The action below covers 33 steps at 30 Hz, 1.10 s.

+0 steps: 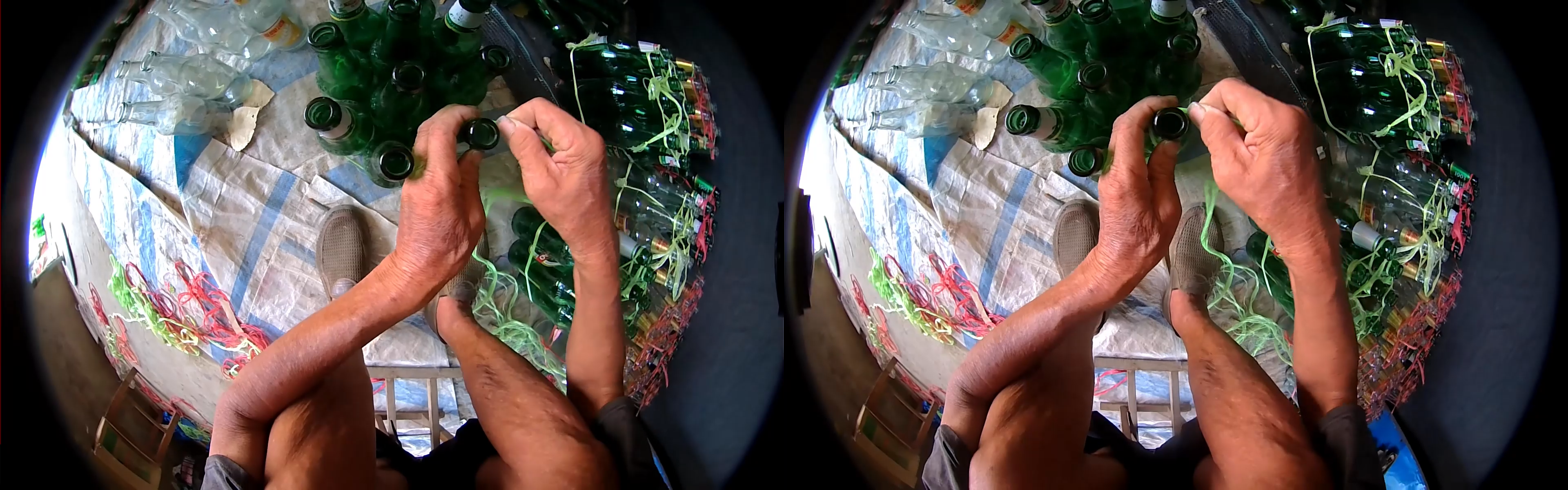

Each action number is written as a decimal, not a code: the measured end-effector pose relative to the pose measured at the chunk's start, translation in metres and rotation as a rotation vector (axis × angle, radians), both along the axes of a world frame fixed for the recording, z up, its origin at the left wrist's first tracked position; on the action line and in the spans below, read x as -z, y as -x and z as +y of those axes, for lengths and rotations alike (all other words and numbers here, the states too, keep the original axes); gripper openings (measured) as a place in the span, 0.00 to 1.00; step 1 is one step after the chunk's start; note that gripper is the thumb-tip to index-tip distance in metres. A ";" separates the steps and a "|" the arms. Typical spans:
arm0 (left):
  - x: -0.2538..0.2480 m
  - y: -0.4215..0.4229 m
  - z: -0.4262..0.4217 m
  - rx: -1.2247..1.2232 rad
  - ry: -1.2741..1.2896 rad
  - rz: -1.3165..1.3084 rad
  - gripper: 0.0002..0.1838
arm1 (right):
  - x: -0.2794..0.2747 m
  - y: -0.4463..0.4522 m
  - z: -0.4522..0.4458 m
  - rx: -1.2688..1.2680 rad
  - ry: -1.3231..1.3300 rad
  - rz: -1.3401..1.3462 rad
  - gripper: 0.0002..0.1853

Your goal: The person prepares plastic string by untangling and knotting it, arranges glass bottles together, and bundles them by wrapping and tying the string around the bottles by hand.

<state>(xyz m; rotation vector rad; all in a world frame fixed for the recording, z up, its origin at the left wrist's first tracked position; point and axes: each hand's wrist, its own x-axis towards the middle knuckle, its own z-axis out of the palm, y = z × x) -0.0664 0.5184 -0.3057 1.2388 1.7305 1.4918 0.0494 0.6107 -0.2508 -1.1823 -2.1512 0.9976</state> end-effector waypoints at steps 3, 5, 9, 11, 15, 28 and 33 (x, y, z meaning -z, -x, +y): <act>0.002 0.002 0.000 0.007 -0.013 0.034 0.22 | 0.005 -0.004 -0.012 0.012 -0.015 0.033 0.07; 0.004 0.001 0.000 0.001 -0.019 0.032 0.22 | 0.011 -0.003 -0.021 0.035 -0.028 0.048 0.07; 0.001 0.002 -0.002 0.017 0.006 0.012 0.22 | 0.019 -0.004 -0.033 0.036 -0.118 0.018 0.05; 0.003 0.002 -0.002 0.018 -0.022 0.032 0.23 | 0.019 -0.003 -0.036 0.041 -0.152 0.028 0.03; 0.001 0.005 -0.001 0.047 -0.052 0.052 0.26 | 0.022 -0.005 -0.039 0.048 -0.177 0.011 0.02; -0.020 0.027 -0.015 0.287 -0.288 0.408 0.31 | 0.026 -0.009 -0.053 0.078 -0.196 0.055 0.03; -0.027 0.035 -0.029 0.408 -0.292 0.413 0.27 | 0.027 -0.014 -0.061 0.041 -0.185 0.082 0.01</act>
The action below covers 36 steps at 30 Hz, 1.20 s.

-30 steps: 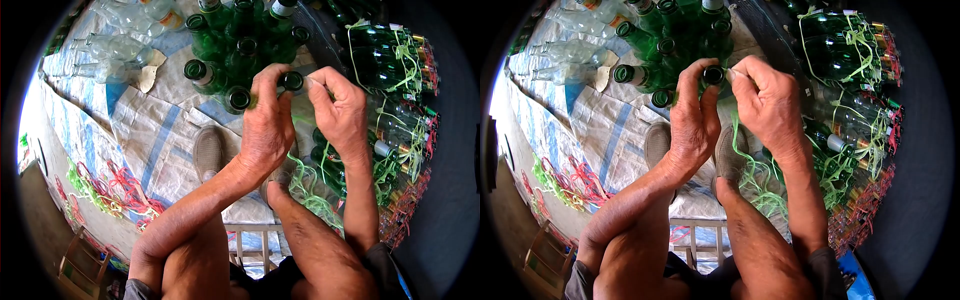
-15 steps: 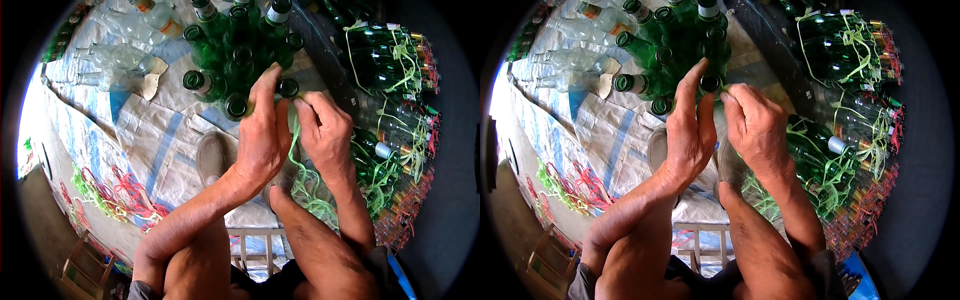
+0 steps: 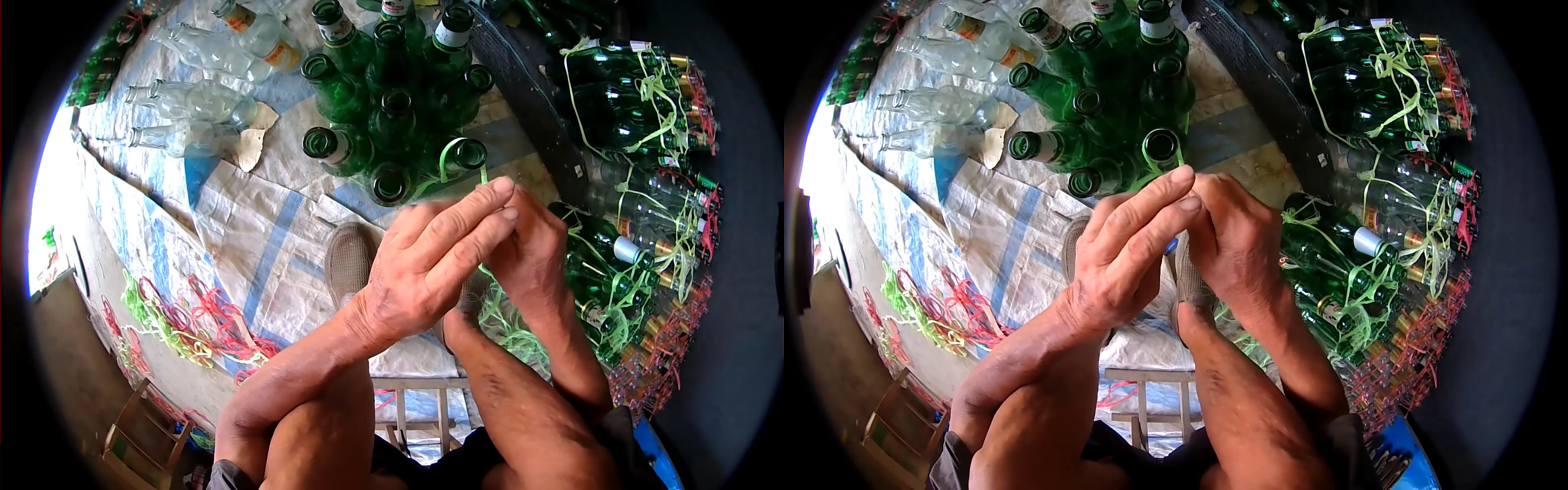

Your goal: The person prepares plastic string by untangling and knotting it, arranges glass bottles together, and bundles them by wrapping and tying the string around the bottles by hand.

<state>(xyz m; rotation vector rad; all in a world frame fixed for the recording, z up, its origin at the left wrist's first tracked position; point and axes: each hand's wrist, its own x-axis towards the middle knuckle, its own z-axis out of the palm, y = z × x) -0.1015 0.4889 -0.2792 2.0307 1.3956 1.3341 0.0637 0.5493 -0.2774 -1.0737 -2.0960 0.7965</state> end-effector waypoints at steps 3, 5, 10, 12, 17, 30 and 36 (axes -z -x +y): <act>0.000 -0.002 -0.002 0.061 0.149 -0.005 0.28 | -0.002 -0.003 -0.009 0.006 0.022 -0.078 0.02; 0.001 -0.003 0.000 0.078 0.180 0.033 0.28 | -0.006 -0.003 -0.015 0.009 0.013 -0.129 0.03; 0.015 -0.006 -0.002 0.022 0.166 0.041 0.28 | -0.023 -0.007 -0.017 -0.054 0.095 -0.210 0.03; 0.014 -0.003 -0.004 0.025 0.179 0.034 0.28 | -0.037 -0.008 -0.017 -0.085 0.160 -0.243 0.03; 0.020 0.000 -0.004 0.046 0.165 -0.027 0.21 | -0.059 -0.025 -0.005 -0.097 0.445 -0.197 0.03; 0.021 0.012 -0.010 0.085 0.110 -0.153 0.16 | -0.115 -0.080 0.024 -0.077 0.709 -0.055 0.04; 0.009 0.022 -0.017 0.122 0.166 -0.249 0.13 | -0.121 -0.103 0.028 -0.050 0.823 0.312 0.12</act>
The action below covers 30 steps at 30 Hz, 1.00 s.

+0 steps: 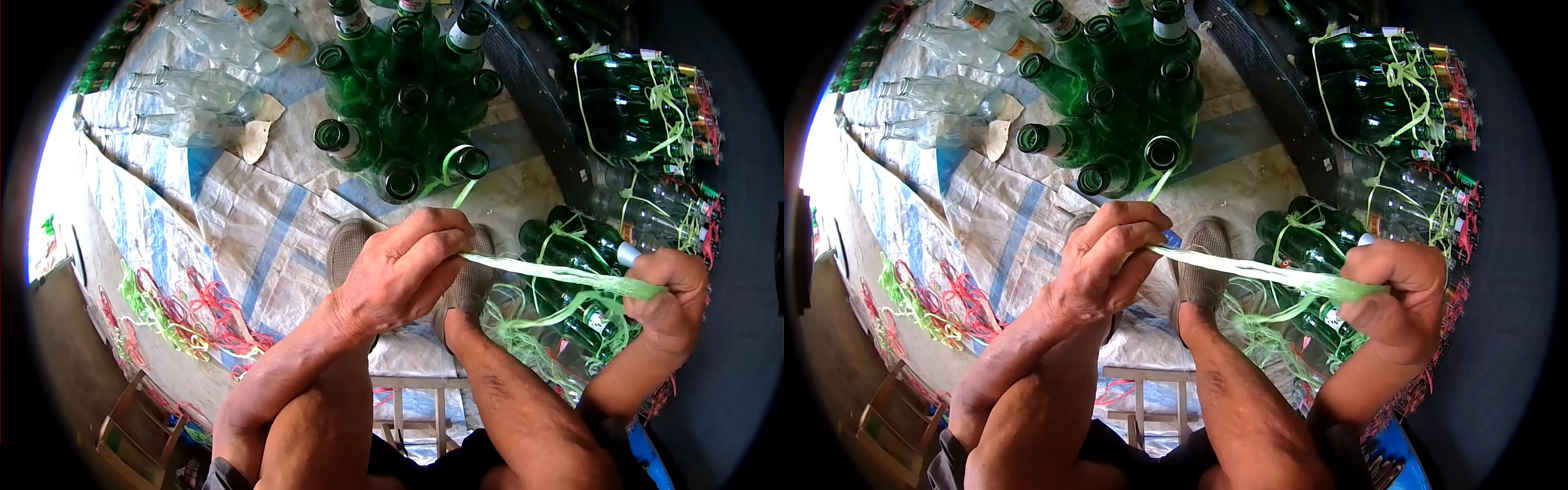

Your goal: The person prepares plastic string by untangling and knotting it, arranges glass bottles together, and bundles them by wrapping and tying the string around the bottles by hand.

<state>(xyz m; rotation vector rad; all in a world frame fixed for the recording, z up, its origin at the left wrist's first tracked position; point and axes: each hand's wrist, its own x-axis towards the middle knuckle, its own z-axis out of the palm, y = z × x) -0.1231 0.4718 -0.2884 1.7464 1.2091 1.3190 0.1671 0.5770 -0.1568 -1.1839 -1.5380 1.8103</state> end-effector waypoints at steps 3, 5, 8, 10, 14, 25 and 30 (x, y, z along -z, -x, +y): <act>-0.006 0.008 -0.002 0.021 0.075 -0.072 0.11 | 0.001 -0.010 0.004 0.027 0.021 0.138 0.15; -0.012 0.014 -0.003 0.050 0.150 -0.123 0.13 | 0.002 -0.010 0.008 0.015 0.033 0.278 0.16; -0.018 0.020 -0.003 0.062 0.194 -0.122 0.10 | -0.005 -0.013 0.014 -0.019 0.058 0.293 0.13; -0.016 0.021 -0.002 0.069 0.151 -0.115 0.09 | -0.006 -0.014 0.018 -0.060 0.067 0.336 0.11; -0.021 0.026 -0.009 0.061 0.217 -0.185 0.08 | -0.009 -0.013 0.027 -0.076 0.082 0.412 0.07; -0.029 0.039 -0.028 -0.033 0.403 -0.472 0.06 | -0.008 0.033 0.058 -0.060 -0.061 0.293 0.16; -0.031 0.040 -0.039 -0.161 0.541 -0.742 0.09 | 0.022 0.086 0.075 0.013 -0.314 0.101 0.11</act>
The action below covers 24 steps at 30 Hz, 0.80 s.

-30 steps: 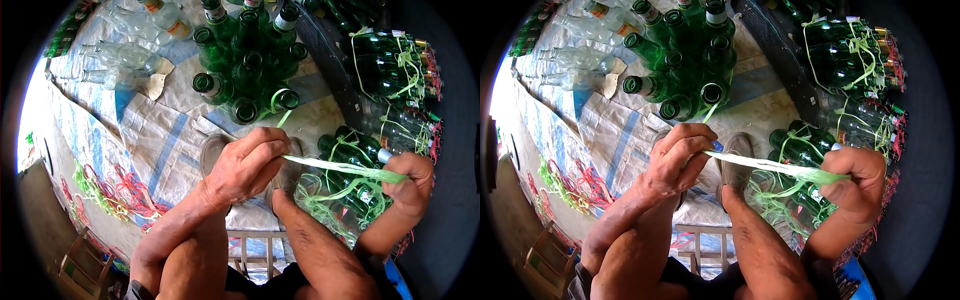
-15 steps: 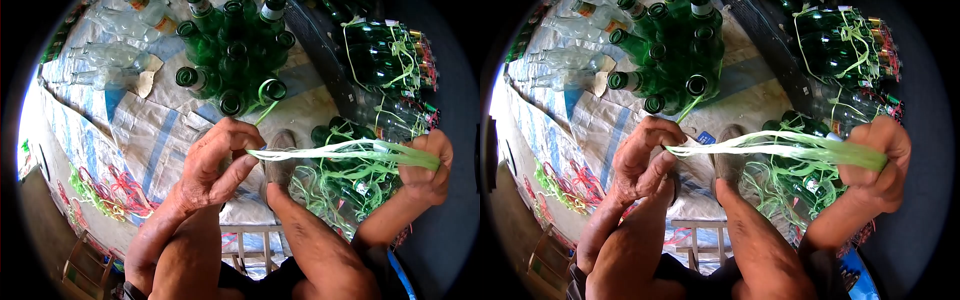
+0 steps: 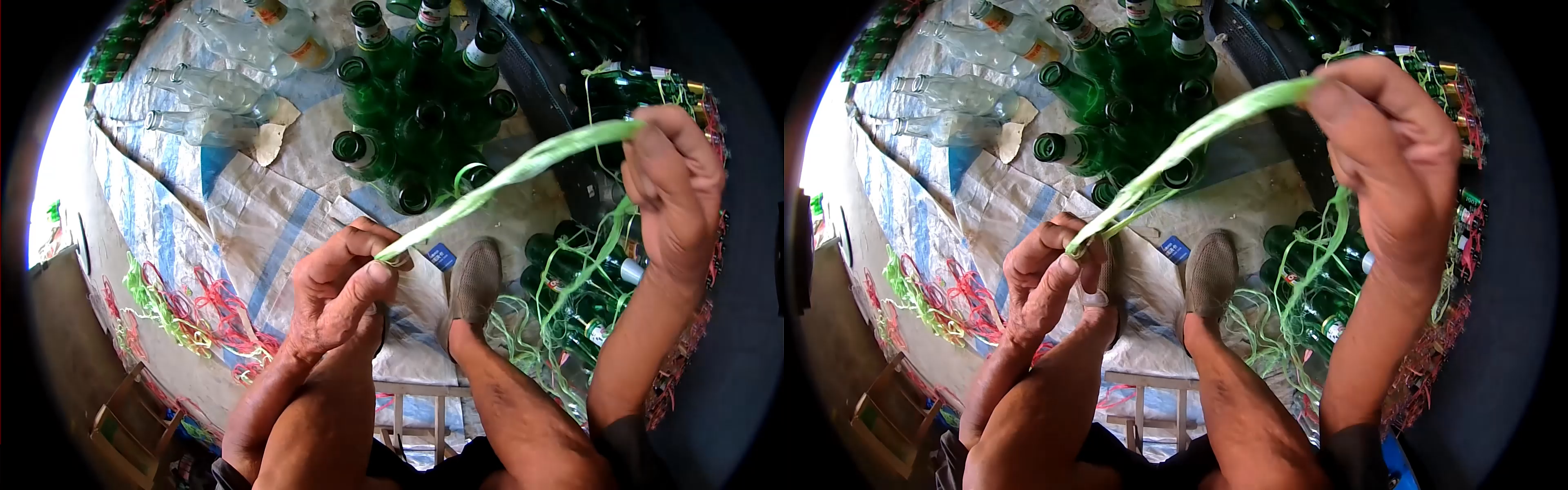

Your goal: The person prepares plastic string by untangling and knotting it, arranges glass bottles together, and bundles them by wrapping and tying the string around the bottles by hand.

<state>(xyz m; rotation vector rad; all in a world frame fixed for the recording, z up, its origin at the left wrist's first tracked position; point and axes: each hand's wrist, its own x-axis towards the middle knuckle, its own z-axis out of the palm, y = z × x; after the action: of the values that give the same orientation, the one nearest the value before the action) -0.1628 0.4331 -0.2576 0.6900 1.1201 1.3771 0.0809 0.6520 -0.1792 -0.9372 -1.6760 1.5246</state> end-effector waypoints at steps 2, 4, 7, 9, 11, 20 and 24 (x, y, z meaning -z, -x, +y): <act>0.006 0.005 -0.002 -0.017 -0.020 -0.005 0.10 | 0.010 0.014 0.011 -0.051 -0.181 -0.084 0.11; 0.013 0.010 -0.002 -0.031 -0.076 -0.016 0.11 | 0.016 0.031 0.022 -0.098 -0.346 -0.094 0.09; 0.014 0.011 0.001 -0.090 -0.059 -0.053 0.10 | 0.018 0.054 0.041 -0.109 -0.595 -0.172 0.06; 0.014 0.012 0.002 -0.115 -0.044 -0.131 0.10 | 0.008 0.062 0.053 -0.212 -0.592 -0.320 0.06; 0.015 0.013 0.000 -0.138 -0.031 -0.245 0.11 | 0.011 0.072 0.065 -0.248 -0.688 -0.299 0.07; 0.021 0.021 0.008 -0.205 -0.027 -0.328 0.10 | 0.004 0.125 0.083 -0.231 -0.673 -0.302 0.06; 0.019 0.023 0.012 -0.269 0.023 -0.352 0.09 | 0.009 0.152 0.096 -0.311 -0.576 -0.228 0.06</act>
<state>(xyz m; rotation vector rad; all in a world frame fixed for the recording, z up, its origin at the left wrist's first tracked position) -0.1857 0.4455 -0.2769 0.2691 0.9660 1.6356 -0.0708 0.7479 -0.1880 -0.5703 -2.3387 1.0304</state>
